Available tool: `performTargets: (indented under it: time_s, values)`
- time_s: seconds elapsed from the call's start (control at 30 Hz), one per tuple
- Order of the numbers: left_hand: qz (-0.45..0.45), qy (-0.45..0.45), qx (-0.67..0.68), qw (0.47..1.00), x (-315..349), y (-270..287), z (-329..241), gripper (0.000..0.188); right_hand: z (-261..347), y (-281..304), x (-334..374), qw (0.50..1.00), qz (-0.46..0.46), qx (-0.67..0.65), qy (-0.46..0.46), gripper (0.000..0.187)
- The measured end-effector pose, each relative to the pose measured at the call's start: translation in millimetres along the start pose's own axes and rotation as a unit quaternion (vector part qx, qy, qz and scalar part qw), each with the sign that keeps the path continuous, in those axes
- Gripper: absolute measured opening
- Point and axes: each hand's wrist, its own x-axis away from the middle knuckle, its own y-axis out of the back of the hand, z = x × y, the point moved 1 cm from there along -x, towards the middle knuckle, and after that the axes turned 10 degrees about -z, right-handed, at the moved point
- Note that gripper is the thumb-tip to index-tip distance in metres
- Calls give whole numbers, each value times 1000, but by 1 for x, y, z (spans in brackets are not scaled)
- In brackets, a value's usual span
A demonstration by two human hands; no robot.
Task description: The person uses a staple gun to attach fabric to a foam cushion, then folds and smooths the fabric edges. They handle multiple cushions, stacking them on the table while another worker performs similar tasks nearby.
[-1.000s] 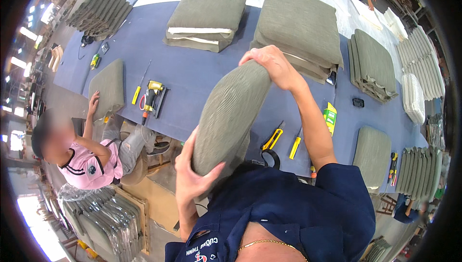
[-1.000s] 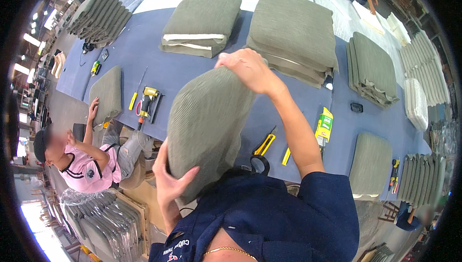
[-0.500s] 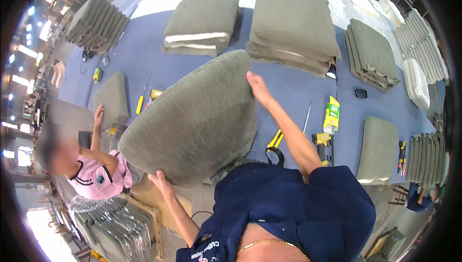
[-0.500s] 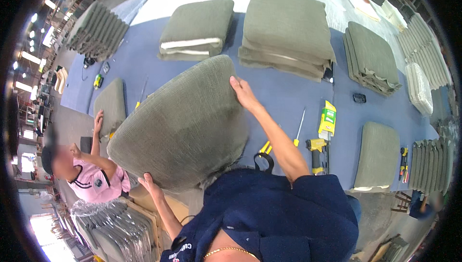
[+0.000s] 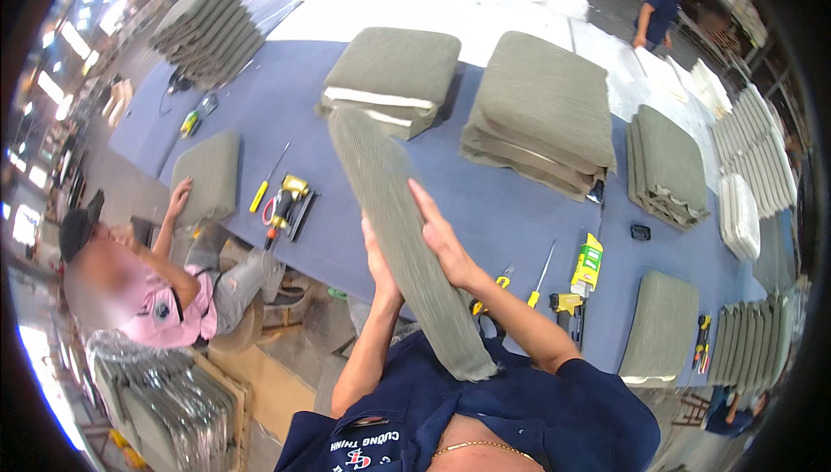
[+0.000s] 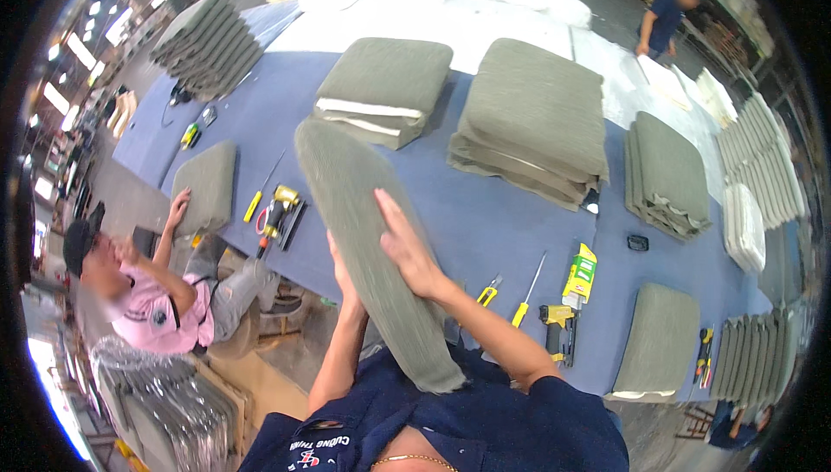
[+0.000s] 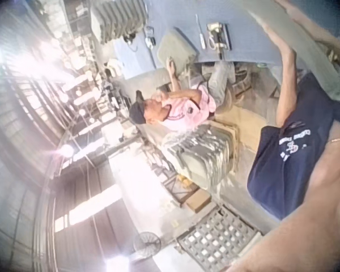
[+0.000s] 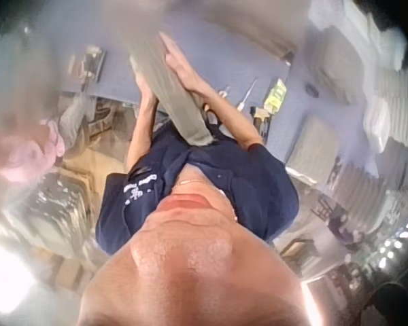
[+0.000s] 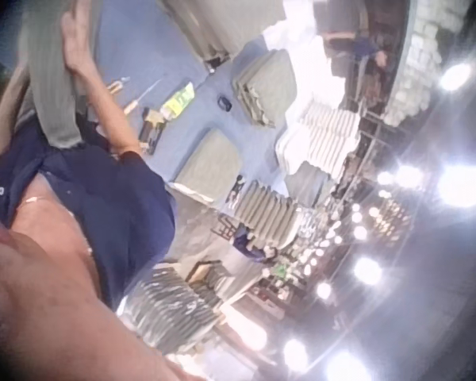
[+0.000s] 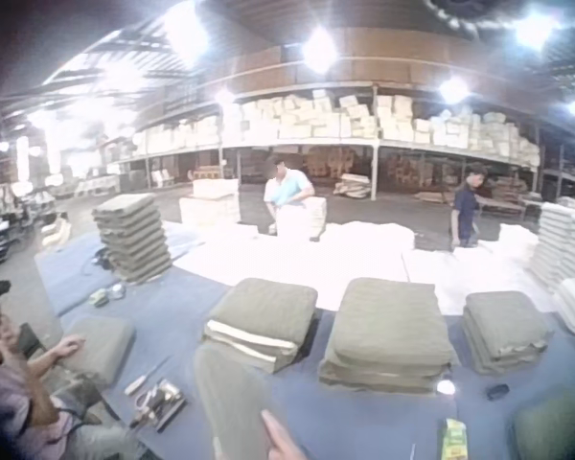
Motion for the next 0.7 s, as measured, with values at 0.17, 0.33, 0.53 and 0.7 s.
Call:
performTargets:
  time_s: [0.17,0.33,0.53,0.7]
  values:
    - [12,48,55,997,-17,9,-25,66,-14,-28,-18,998,-6,-37,-54,69]
    - [107,-113,-114,981,11,-42,-65,72,13,-20,7,982,-109,-127,-87,73]
    - [147,-162,-183,959,-43,-48,-40,75,14,12,-25,990,-133,-29,-42,71]
    - [117,-124,-139,975,-172,-81,-35,67,-3,21,-110,984,-175,-11,0,67]
